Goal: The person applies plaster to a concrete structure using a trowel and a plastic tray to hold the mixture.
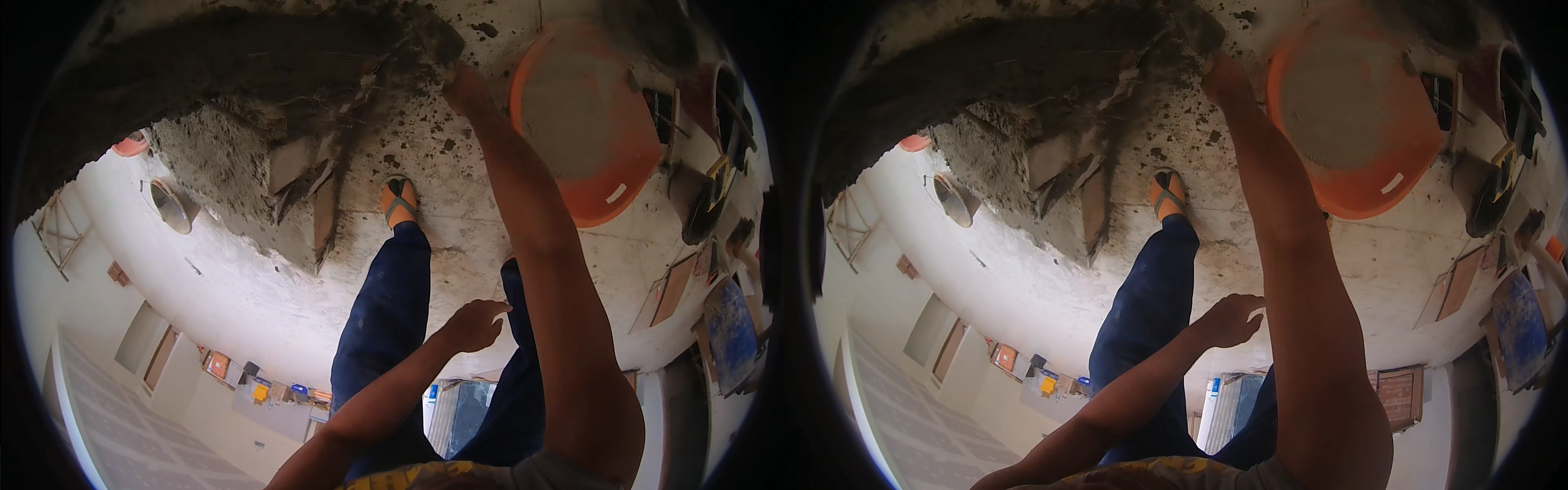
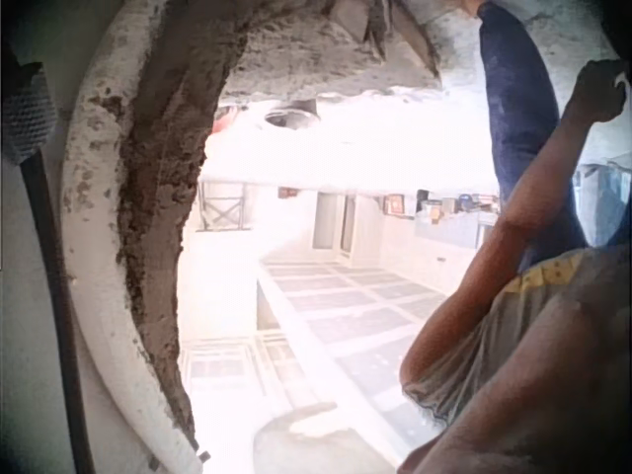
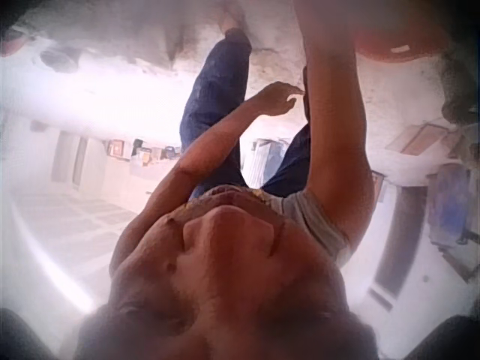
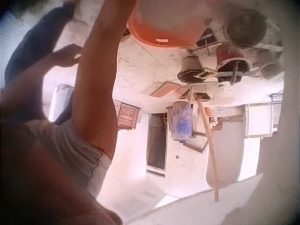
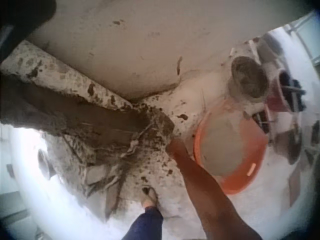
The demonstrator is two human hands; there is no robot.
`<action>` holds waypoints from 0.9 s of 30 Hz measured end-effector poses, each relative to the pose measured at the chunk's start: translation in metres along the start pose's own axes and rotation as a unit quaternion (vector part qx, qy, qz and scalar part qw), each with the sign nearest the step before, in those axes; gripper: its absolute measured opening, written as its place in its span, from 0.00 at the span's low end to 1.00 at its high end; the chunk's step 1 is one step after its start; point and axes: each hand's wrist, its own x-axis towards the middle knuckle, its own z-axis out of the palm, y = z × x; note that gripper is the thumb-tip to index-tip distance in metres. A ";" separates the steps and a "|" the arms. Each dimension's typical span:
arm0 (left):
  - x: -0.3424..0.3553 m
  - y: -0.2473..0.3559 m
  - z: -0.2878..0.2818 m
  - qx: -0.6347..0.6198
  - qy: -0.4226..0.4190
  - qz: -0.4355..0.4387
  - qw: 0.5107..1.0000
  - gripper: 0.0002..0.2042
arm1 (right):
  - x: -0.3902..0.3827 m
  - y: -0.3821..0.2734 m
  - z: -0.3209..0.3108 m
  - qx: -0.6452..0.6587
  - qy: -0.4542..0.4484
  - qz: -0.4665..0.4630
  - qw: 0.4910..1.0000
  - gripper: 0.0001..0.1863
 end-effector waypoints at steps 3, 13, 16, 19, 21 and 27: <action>-0.012 0.010 -0.027 -0.009 0.011 0.003 1.000 0.19 | 0.018 -0.021 0.009 -0.024 -0.014 -0.049 0.998 0.29; -0.013 0.026 -0.061 -0.014 0.008 0.018 1.000 0.18 | 0.052 -0.044 -0.010 -0.018 -0.119 -0.080 0.989 0.33; -0.012 0.031 -0.059 -0.001 0.001 0.019 1.000 0.19 | 0.065 -0.033 -0.026 -0.011 -0.198 -0.039 0.979 0.34; -0.007 0.035 -0.061 -0.006 -0.004 0.016 1.000 0.19 | 0.065 -0.004 -0.016 0.033 -0.151 -0.089 0.984 0.33; -0.007 0.036 -0.064 0.007 -0.005 0.003 1.000 0.19 | 0.053 -0.004 -0.005 0.070 -0.172 -0.038 0.982 0.35; -0.008 0.032 -0.058 0.064 -0.044 -0.013 0.997 0.17 | 0.015 0.030 0.025 0.151 -0.150 0.032 0.977 0.42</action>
